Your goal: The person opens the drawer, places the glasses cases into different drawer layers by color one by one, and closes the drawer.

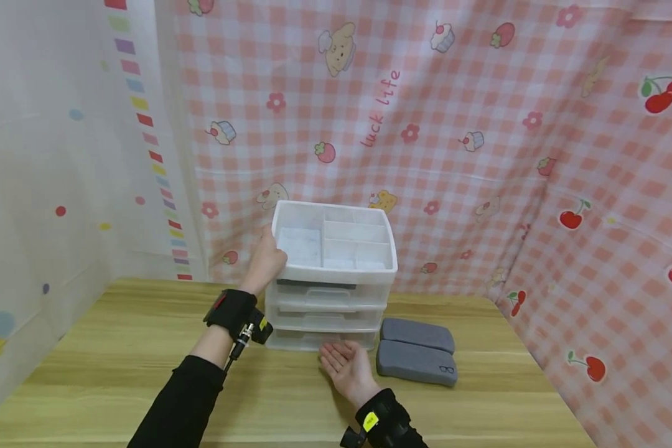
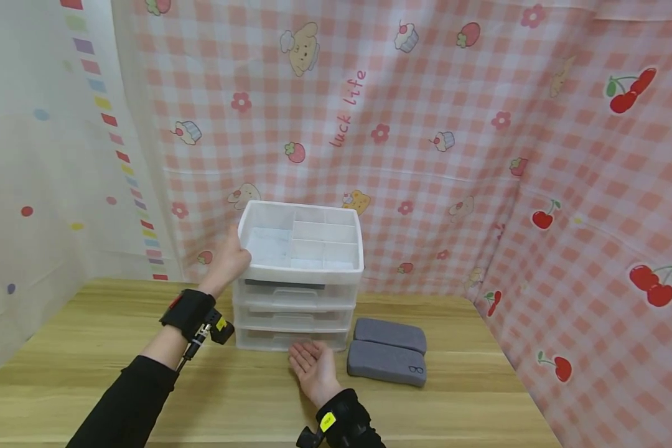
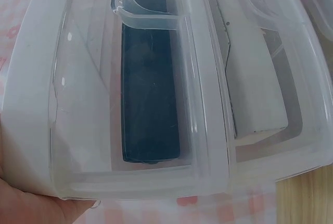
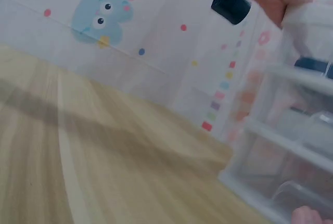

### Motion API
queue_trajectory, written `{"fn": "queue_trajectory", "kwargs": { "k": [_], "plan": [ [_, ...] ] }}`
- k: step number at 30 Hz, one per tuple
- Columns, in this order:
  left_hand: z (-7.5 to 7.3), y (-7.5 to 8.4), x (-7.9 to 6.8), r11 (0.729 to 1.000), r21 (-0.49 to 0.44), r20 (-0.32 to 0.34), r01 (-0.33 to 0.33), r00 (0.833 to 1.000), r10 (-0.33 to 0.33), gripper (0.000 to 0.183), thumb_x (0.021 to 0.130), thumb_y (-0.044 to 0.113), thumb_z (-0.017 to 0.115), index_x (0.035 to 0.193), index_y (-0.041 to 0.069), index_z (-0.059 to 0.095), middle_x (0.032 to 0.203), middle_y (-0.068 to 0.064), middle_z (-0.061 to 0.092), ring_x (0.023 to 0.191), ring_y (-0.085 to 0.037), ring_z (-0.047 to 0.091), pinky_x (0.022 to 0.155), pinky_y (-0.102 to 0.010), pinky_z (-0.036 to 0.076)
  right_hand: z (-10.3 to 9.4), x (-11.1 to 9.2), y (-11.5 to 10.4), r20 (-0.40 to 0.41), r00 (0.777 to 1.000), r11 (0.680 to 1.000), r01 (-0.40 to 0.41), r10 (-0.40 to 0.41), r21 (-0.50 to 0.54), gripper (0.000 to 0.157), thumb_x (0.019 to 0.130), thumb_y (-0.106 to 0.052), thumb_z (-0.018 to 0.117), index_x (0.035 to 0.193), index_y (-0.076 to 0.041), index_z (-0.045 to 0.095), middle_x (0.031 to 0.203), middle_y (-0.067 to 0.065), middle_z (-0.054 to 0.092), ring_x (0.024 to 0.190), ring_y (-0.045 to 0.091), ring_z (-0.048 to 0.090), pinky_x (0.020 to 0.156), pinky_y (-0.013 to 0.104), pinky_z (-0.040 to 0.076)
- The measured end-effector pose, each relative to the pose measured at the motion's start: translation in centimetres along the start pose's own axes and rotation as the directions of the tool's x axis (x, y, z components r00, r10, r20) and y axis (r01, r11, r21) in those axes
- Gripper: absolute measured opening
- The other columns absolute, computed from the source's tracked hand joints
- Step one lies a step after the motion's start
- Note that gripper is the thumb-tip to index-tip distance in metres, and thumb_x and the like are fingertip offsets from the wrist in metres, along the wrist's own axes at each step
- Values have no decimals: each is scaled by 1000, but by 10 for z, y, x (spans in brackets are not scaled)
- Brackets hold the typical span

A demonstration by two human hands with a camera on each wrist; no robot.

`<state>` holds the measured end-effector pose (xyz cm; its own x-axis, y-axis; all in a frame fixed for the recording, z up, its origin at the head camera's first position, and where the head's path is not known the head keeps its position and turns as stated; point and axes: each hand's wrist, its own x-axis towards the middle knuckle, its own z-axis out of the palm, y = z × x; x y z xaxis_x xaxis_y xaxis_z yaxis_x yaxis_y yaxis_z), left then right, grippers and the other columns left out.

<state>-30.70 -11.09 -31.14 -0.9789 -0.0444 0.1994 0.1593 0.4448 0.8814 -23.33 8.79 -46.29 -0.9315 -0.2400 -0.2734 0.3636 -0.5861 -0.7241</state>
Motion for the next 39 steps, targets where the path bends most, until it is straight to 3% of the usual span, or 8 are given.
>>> {"fn": "queue_trajectory", "kwargs": {
  "k": [7, 18, 22, 25, 32, 39],
  "plan": [
    [1, -1, 0, 1000, -11, 3, 5, 1000, -5, 72, 84, -11, 38, 149, 0, 10, 147, -25, 30, 134, -38, 35, 113, -52, 29, 2, 6, 11, -34, 999, 994, 40, -37, 104, 61, 103, -22, 19, 146, 12, -7, 156, 28, 2, 147, 37, 9, 122, 40, 13],
    [2, 0, 0, 1000, -6, -3, 9, 1000, -9, 72, 84, -11, 39, 149, 0, 12, 147, -25, 31, 134, -39, 36, 113, -52, 30, 11, 8, 20, -82, 995, 980, 69, -54, 187, 57, 103, -18, 24, 148, 8, 2, 155, 25, 12, 147, 34, 15, 121, 39, 15],
    [1, 0, 0, 1000, -14, 1, 11, 1000, -11, 72, 84, -11, 39, 150, 0, 10, 149, -25, 29, 136, -39, 34, 113, -52, 29, 10, 7, 22, -100, 994, 983, 66, -49, 172, 44, 102, -16, 28, 140, 5, 21, 138, 17, 38, 146, 33, 20, 120, 39, 20],
    [0, 0, 1, 1000, -5, 4, 5, 1000, -5, 72, 84, -11, 38, 150, -1, 9, 149, -27, 27, 137, -40, 32, 114, -53, 28, 10, 6, 24, -102, 994, 989, 56, -42, 140, 38, 101, -15, 31, 135, 3, 28, 125, 9, 48, 145, 32, 23, 118, 38, 23],
    [-1, 1, 1, 1000, 11, 6, 2, 1000, -2, 71, 85, -9, 39, 149, -2, 9, 149, -28, 27, 137, -40, 32, 114, -52, 28, 7, -2, 27, -79, 996, 998, 47, -44, 46, 54, 101, -14, 28, 146, 9, 10, 146, 21, 32, 145, 34, 21, 119, 39, 22],
    [0, 0, 0, 1000, -2, 3, 17, 1000, -17, 71, 85, -10, 39, 149, -2, 11, 148, -26, 29, 136, -40, 34, 113, -53, 29, 6, -18, 30, -86, 996, 1000, 19, -18, 1, 45, 99, -13, 31, 136, 13, 29, 134, 18, 47, 144, 35, 24, 118, 41, 24]
  ]
}}
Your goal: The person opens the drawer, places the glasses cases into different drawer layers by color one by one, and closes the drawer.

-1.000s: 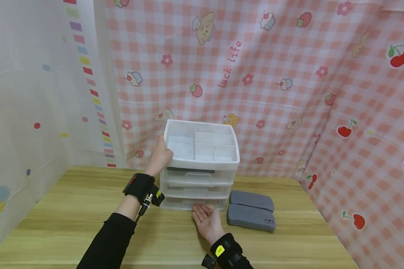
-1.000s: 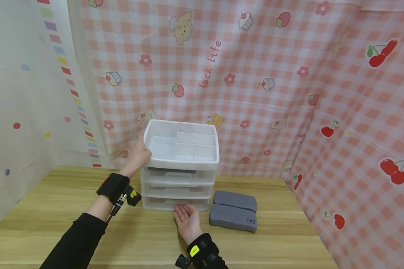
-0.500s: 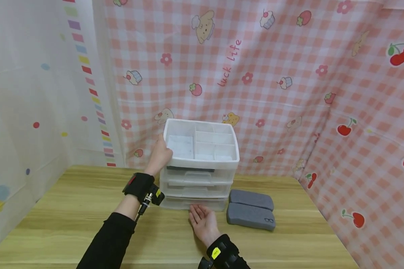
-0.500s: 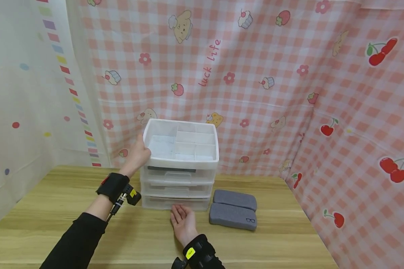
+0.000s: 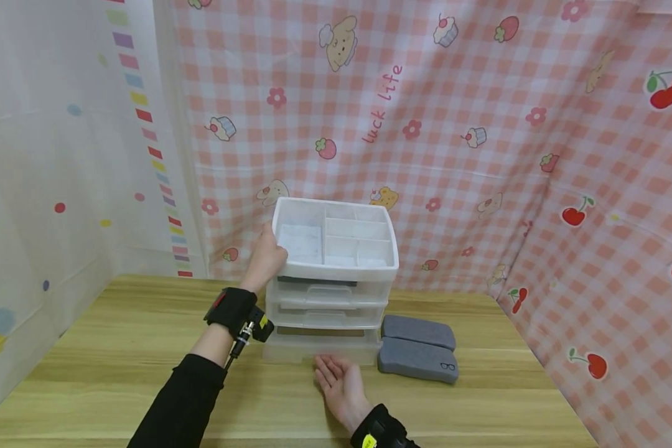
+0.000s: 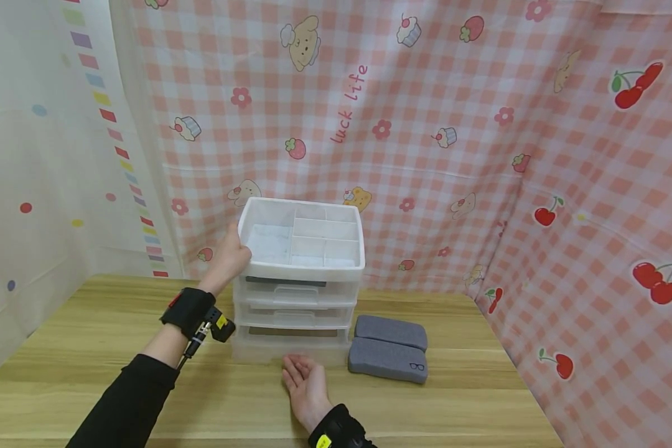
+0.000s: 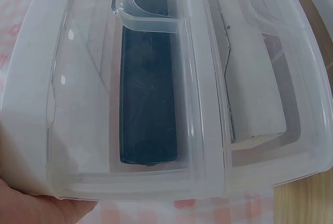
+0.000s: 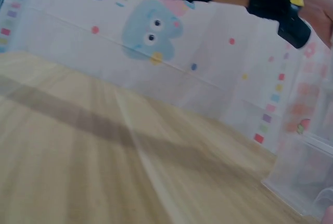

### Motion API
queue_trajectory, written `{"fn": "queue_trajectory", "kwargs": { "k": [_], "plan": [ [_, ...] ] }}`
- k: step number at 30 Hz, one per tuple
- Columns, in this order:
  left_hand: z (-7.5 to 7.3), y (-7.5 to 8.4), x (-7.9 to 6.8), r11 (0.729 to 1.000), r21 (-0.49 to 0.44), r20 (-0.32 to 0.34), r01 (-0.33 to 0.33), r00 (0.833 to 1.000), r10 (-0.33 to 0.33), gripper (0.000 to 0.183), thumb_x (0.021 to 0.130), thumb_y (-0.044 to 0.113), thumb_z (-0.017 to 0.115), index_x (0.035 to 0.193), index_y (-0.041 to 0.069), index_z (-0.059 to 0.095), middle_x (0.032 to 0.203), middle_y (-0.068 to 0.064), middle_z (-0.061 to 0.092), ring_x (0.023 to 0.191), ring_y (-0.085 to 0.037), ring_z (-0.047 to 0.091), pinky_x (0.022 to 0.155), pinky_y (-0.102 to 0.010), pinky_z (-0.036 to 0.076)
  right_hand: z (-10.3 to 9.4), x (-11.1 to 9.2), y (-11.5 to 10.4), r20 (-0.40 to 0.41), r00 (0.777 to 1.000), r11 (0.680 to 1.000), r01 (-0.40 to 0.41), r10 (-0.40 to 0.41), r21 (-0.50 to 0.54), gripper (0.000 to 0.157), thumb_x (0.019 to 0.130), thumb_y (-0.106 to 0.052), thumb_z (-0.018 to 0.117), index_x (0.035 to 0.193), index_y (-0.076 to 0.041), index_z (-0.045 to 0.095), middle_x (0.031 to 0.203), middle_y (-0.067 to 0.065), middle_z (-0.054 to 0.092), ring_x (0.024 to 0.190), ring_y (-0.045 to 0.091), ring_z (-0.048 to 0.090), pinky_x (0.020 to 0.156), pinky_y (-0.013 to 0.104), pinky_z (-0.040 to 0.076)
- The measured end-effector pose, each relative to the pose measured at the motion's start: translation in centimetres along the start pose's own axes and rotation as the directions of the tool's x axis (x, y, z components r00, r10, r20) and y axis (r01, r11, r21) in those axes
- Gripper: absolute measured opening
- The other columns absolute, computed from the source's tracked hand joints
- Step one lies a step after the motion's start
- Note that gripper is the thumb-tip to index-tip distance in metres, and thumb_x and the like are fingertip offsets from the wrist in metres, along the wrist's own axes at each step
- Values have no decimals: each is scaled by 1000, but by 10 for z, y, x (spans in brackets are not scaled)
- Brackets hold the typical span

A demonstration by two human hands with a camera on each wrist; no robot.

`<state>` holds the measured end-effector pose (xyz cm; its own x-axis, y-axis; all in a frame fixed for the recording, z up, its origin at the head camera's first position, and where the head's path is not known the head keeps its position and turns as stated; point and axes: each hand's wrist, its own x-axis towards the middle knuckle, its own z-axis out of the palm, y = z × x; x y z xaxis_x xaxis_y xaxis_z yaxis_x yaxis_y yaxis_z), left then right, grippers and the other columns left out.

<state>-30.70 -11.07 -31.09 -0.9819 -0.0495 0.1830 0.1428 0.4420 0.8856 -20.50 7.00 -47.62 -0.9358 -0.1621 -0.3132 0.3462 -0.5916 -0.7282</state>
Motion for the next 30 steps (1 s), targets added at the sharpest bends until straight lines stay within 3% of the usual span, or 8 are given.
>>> {"fn": "queue_trajectory", "kwargs": {
  "k": [8, 11, 16, 18, 20, 22, 25, 30],
  "plan": [
    [2, 1, 1, 1000, -4, -4, 16, 1000, -16, 71, 84, -11, 40, 149, 0, 12, 149, -25, 29, 136, -39, 34, 114, -53, 28, -7, -17, 4, 38, 999, 998, -11, 14, -68, 56, 99, -12, 29, 143, 14, 8, 149, 31, 23, 146, 36, 18, 118, 42, 22],
    [2, 1, 1, 1000, -5, -4, 16, 1000, -16, 71, 85, -11, 39, 149, 0, 12, 149, -25, 29, 136, -39, 33, 114, -53, 28, -10, -23, 6, 39, 999, 996, -20, 24, -92, 59, 98, -10, 29, 144, 14, 1, 150, 30, 23, 145, 34, 22, 118, 41, 23],
    [2, 1, 1, 1000, -8, -2, 17, 1000, -17, 71, 85, -11, 39, 149, 0, 11, 149, -24, 28, 137, -38, 33, 114, -52, 28, -15, -32, 7, 46, 998, 994, -31, 36, -105, 61, 97, -8, 35, 143, 14, 2, 135, 21, 47, 122, 22, 53, 113, 38, 30],
    [2, 1, 0, 1000, -7, -3, 14, 1000, -14, 71, 85, -11, 40, 149, 0, 11, 150, -24, 28, 137, -38, 32, 114, -52, 28, -16, -35, 8, 47, 998, 995, -37, 41, -97, 60, 96, -7, 37, 142, 14, 5, 125, 13, 54, 112, 12, 58, 109, 36, 34],
    [1, 1, 1, 1000, -5, -5, 11, 1000, -11, 71, 85, -11, 39, 149, 0, 11, 150, -25, 27, 138, -39, 32, 114, -52, 27, -17, -39, 8, 47, 998, 995, -39, 43, -90, 59, 95, -7, 37, 140, 14, 5, 124, 11, 55, 111, 11, 60, 107, 34, 36],
    [1, 1, 1, 1000, -1, -6, 8, 1000, -8, 71, 85, -11, 39, 149, 0, 10, 150, -25, 27, 138, -39, 32, 115, -52, 27, -18, -40, 10, 42, 998, 995, -46, 49, -84, 61, 95, -7, 38, 141, 15, 3, 130, 20, 52, 118, 18, 58, 108, 35, 36],
    [0, 2, 1, 1000, 3, -6, 9, 1000, -9, 71, 85, -11, 39, 149, 0, 10, 150, -25, 27, 137, -39, 32, 114, -52, 27, -21, -42, 12, 45, 998, 996, -48, 52, -77, 66, 95, -5, 37, 142, 18, -4, 146, 31, 32, 132, 27, 47, 112, 36, 34],
    [0, 2, 0, 1000, -7, -6, 19, 1000, -19, 70, 86, -10, 40, 149, 0, 10, 150, -25, 28, 137, -39, 33, 114, -53, 28, -28, -43, 18, 56, 997, 996, -46, 50, -71, 70, 91, 1, 38, 141, 20, -7, 149, 35, 22, 129, 28, 50, 106, 29, 41]
  ]
}}
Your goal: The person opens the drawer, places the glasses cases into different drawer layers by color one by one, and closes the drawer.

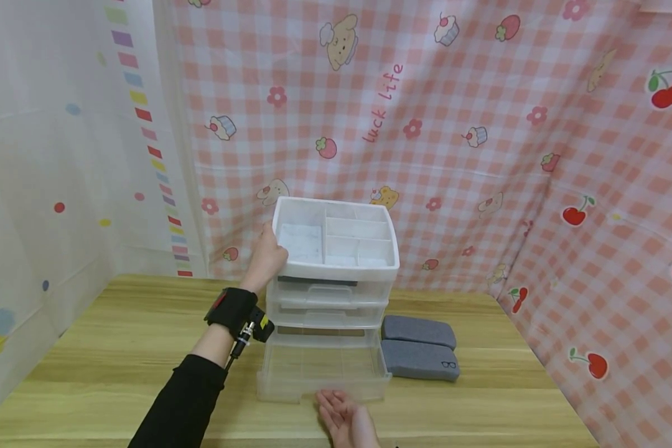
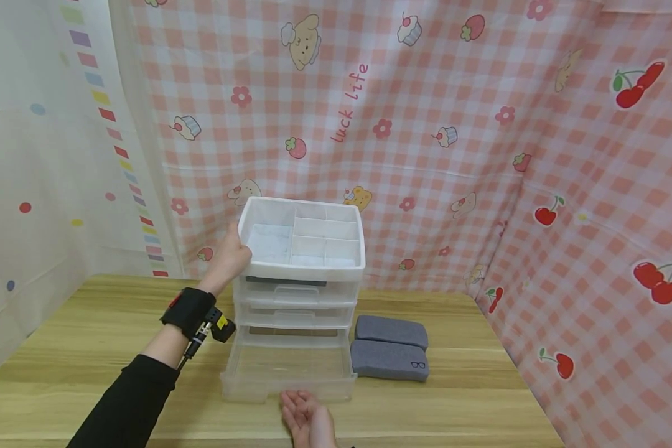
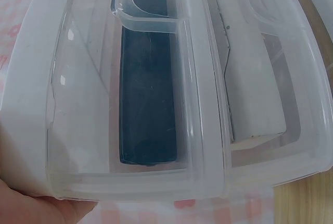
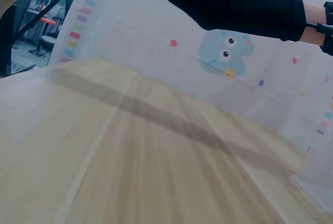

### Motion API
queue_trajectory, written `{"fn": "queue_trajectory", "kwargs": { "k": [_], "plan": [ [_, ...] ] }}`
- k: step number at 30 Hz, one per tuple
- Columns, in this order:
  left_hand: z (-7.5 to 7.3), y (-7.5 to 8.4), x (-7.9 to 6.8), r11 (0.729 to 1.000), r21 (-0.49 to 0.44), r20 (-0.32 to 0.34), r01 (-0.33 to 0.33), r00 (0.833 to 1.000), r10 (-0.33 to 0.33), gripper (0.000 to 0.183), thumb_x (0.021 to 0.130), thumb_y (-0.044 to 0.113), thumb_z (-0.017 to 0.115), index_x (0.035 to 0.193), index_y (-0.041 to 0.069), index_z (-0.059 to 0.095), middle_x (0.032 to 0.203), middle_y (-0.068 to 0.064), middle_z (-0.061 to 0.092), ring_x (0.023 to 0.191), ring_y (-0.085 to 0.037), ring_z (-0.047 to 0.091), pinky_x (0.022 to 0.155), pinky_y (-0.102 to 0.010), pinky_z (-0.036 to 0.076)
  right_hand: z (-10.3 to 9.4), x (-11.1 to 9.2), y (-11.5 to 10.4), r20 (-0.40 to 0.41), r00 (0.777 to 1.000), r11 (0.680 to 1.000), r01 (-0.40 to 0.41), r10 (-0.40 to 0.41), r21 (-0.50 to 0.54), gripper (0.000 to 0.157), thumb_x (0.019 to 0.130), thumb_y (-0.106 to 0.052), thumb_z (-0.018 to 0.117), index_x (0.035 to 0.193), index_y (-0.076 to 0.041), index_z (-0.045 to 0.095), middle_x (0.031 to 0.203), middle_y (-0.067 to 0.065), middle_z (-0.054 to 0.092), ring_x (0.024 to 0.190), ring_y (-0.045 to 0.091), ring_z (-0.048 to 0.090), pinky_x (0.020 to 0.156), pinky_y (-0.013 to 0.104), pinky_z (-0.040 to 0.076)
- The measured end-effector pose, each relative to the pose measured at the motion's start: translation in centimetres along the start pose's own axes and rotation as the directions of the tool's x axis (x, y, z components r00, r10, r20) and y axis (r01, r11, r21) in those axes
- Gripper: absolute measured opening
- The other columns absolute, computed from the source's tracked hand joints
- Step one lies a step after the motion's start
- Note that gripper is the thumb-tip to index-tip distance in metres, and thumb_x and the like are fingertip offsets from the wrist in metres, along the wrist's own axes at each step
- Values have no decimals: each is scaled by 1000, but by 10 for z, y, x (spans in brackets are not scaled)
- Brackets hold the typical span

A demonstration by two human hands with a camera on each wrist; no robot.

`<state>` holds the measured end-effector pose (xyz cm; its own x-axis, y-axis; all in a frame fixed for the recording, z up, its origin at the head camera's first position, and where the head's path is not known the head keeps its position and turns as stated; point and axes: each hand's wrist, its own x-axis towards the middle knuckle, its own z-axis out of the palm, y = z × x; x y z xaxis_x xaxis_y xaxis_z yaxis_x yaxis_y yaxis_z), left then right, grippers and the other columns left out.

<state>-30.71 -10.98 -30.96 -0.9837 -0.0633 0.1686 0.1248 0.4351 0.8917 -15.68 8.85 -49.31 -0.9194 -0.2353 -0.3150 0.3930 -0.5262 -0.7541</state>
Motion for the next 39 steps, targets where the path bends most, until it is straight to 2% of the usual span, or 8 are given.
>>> {"fn": "queue_trajectory", "kwargs": {
  "k": [11, 14, 19, 23, 28, 31, 34, 39],
  "plan": [
    [1, 0, -1, 1000, 5, -6, -11, 1000, 11, 70, 86, -10, 41, 149, -1, 12, 149, -25, 29, 135, -39, 35, 113, -53, 29, 3, -22, -15, 127, 976, 961, -144, 177, -234, 50, 91, -5, 43, 132, 18, 26, 106, 7, 67, 105, 20, 65, 97, 33, 49],
    [0, 0, -1, 1000, -4, -4, -8, 1000, 8, 70, 86, -10, 41, 148, 0, 12, 149, -25, 29, 136, -39, 35, 113, -53, 29, 11, -31, -32, 295, 929, 917, -98, 223, -386, 36, 94, -11, 45, 125, 8, 43, 101, 3, 69, 97, 16, 68, 90, 30, 52],
    [1, 0, -1, 1000, -16, -2, -12, 1000, 12, 69, 86, -10, 40, 149, 0, 11, 150, -25, 28, 136, -38, 34, 114, -52, 29, 14, -34, -76, 635, 771, 825, 328, 47, -460, 26, 99, -11, 46, 122, 1, 50, 100, 8, 70, 94, 7, 68, 84, 26, 54],
    [1, -1, 0, 1000, -4, -9, -14, 1000, 14, 69, 86, -10, 40, 148, -1, 12, 149, -25, 29, 135, -38, 35, 113, -52, 30, 4, -30, -116, 700, 709, 570, 610, -82, -551, 34, 99, -14, 49, 127, 4, 46, 110, 31, 59, 100, 10, 65, 88, 30, 53],
    [0, -2, 1, 1000, 10, -17, -21, 1000, 22, 69, 85, -11, 40, 148, -2, 12, 148, -27, 30, 135, -40, 35, 113, -52, 30, -18, -16, -150, 623, 758, 145, 650, -196, -746, 34, 96, -22, 54, 127, -7, 51, 110, 17, 65, 98, 15, 64, 86, 27, 52],
    [0, -2, 1, 1000, 7, -10, -27, 1000, 27, 69, 85, -11, 39, 148, -2, 12, 148, -27, 30, 134, -39, 36, 112, -52, 31, -31, -8, -161, 573, 784, -25, 585, -239, -811, 31, 93, -14, 59, 123, -8, 54, 106, 11, 68, 95, 18, 65, 85, 29, 52],
    [0, -2, 0, 1000, 1, -4, -30, 1000, 30, 69, 85, -10, 39, 148, -3, 12, 148, -27, 30, 133, -39, 35, 112, -51, 31, -42, -2, -168, 520, 804, -143, 501, -288, -854, 32, 87, -8, 66, 118, -7, 57, 101, 10, 70, 92, 21, 66, 81, 34, 54],
    [0, -2, 0, 1000, 3, -4, -26, 1000, 26, 69, 85, -10, 39, 148, -2, 12, 148, -27, 29, 134, -38, 35, 112, -51, 31, -54, 3, -172, 374, 863, -208, 319, -340, -925, 43, 78, -8, 75, 118, -5, 59, 108, 11, 68, 102, 30, 64, 87, 44, 51]
  ]
}}
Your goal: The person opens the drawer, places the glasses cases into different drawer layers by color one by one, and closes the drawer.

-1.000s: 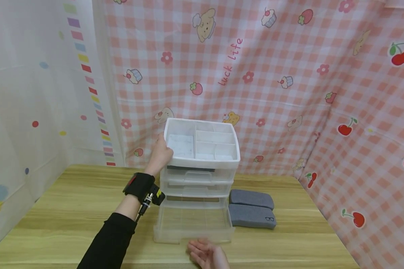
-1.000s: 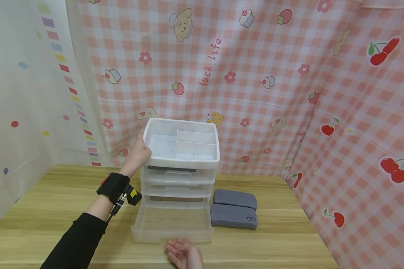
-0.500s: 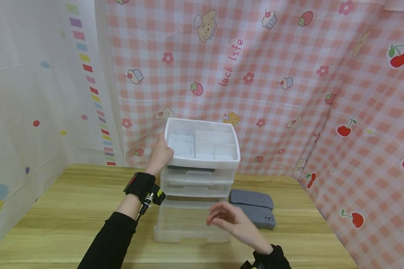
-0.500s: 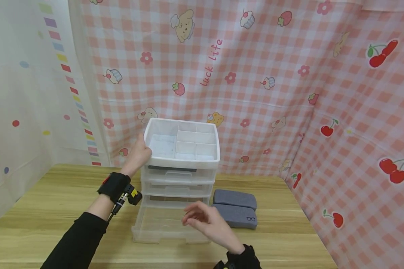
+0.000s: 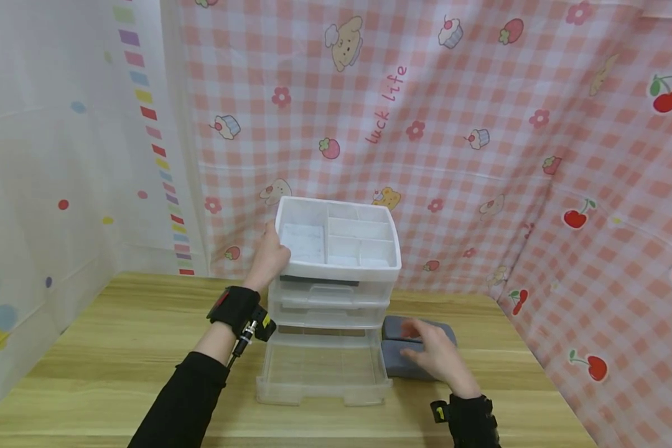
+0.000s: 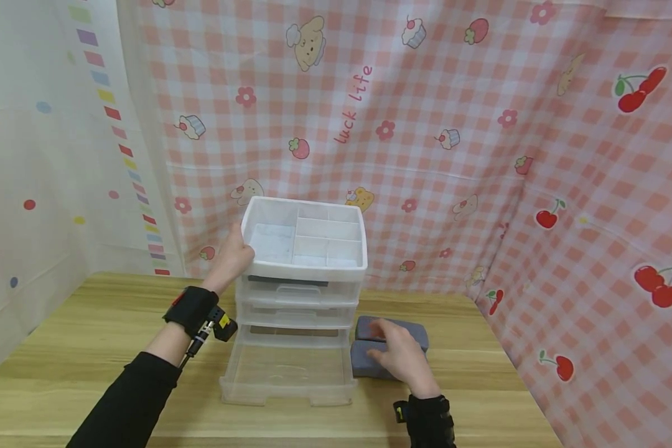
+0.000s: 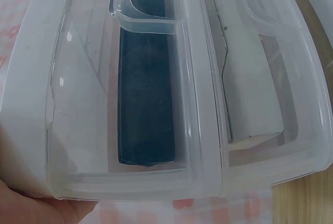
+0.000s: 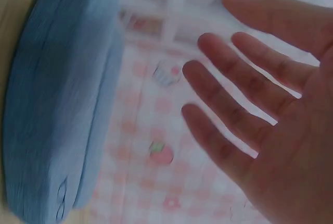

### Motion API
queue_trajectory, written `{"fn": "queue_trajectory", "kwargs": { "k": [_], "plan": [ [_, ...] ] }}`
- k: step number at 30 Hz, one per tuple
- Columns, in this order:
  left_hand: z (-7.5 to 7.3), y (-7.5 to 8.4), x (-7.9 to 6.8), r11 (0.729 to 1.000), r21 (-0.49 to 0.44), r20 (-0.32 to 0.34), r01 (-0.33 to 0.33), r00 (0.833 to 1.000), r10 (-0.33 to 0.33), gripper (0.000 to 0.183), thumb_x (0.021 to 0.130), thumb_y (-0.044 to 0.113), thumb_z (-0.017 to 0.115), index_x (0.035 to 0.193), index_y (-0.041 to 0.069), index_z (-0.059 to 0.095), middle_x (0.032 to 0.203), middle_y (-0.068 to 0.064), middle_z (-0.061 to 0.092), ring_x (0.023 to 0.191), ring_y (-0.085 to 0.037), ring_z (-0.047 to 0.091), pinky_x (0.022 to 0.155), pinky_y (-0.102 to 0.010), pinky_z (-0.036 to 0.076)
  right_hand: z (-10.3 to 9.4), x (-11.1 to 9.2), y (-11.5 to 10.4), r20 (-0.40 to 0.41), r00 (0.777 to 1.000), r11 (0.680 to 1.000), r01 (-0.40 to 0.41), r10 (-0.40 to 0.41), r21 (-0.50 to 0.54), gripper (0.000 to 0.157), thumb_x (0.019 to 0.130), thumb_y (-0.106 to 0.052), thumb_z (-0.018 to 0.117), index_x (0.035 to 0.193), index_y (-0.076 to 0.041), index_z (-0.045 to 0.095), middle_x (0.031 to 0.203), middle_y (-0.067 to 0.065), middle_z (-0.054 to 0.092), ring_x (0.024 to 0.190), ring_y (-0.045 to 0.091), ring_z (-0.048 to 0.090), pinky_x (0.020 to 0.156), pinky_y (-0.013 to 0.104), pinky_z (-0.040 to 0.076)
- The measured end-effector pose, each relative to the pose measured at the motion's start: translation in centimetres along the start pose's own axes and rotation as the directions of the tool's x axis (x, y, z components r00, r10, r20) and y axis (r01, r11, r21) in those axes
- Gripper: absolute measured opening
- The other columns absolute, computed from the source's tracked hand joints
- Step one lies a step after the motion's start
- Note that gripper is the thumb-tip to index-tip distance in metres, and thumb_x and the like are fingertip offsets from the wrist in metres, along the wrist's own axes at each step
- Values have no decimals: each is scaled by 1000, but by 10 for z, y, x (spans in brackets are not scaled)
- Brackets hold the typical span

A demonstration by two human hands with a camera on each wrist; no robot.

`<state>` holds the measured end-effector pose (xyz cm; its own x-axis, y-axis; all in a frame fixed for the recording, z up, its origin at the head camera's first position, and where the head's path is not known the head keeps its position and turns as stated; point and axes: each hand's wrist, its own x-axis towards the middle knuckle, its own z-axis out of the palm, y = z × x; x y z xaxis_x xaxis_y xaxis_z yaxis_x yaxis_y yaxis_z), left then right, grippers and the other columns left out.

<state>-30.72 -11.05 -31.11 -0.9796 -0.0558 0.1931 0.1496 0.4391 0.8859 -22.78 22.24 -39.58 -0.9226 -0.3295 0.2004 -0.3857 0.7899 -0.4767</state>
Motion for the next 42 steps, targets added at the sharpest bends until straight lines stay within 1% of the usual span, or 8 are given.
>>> {"fn": "queue_trajectory", "kwargs": {
  "k": [3, 7, 12, 19, 26, 32, 37, 42],
  "plan": [
    [0, 1, 0, 1000, -3, 2, -2, 1000, 2, 70, 85, -10, 39, 148, -2, 12, 148, -26, 30, 133, -38, 36, 112, -51, 31, 1, -2, 6, 55, 995, 993, -79, 84, -84, 54, 73, -13, 80, 122, -4, 58, 119, 13, 63, 112, 35, 57, 93, 47, 47],
    [1, 1, 0, 1000, -11, 4, -2, 1000, 2, 70, 85, -11, 39, 148, -1, 11, 148, -26, 30, 133, -38, 36, 112, -52, 31, 5, -2, 17, 133, 980, 968, -120, 151, -219, 67, 65, -19, 86, 124, -3, 57, 127, 19, 56, 118, 43, 49, 97, 53, 42],
    [1, 2, -1, 1000, -18, 1, -4, 1000, 4, 71, 85, -11, 40, 149, 0, 11, 148, -25, 30, 133, -38, 36, 113, -52, 30, 14, -2, 31, 135, 973, 953, -146, 187, -265, 70, 58, -17, 90, 119, -2, 57, 127, 19, 53, 117, 44, 46, 94, 55, 42],
    [1, 3, -1, 1000, -16, -3, 1, 1000, -1, 72, 84, -12, 39, 149, 0, 11, 149, -25, 29, 135, -39, 35, 114, -52, 29, 24, 1, 43, 70, 985, 950, -133, 159, -284, 63, 60, -9, 88, 114, -6, 56, 121, 13, 53, 109, 37, 45, 87, 54, 43],
    [-1, 2, 0, 1000, -5, -6, 6, 1000, -6, 72, 84, -12, 40, 149, 0, 10, 149, -26, 29, 135, -39, 34, 114, -53, 28, 27, 3, 51, 74, 990, 956, -96, 121, -276, 61, 60, -10, 88, 113, -7, 58, 117, 11, 54, 109, 37, 46, 88, 55, 42],
    [1, 2, 0, 1000, 1, -8, 13, 1000, -13, 73, 84, -12, 40, 149, 1, 11, 149, -25, 29, 136, -38, 33, 115, -52, 27, 28, 4, 58, 60, 995, 964, -65, 83, -258, 59, 58, -9, 88, 110, -8, 59, 114, 8, 56, 105, 33, 47, 88, 51, 43],
    [2, 1, 0, 1000, 3, -6, 20, 1000, -20, 72, 85, -11, 40, 150, 1, 10, 151, -24, 27, 137, -38, 32, 115, -52, 27, 29, 4, 60, 39, 997, 964, -48, 60, -262, 59, 57, -8, 89, 108, -9, 59, 111, 6, 56, 101, 31, 47, 88, 48, 43],
    [1, 1, 0, 1000, 4, -5, 13, 1000, -13, 72, 85, -10, 39, 150, 0, 9, 151, -25, 26, 138, -38, 31, 115, -52, 26, 26, 3, 59, 31, 998, 965, -41, 50, -259, 60, 58, -10, 89, 110, -8, 58, 112, 8, 55, 99, 33, 50, 87, 50, 44]
  ]
}}
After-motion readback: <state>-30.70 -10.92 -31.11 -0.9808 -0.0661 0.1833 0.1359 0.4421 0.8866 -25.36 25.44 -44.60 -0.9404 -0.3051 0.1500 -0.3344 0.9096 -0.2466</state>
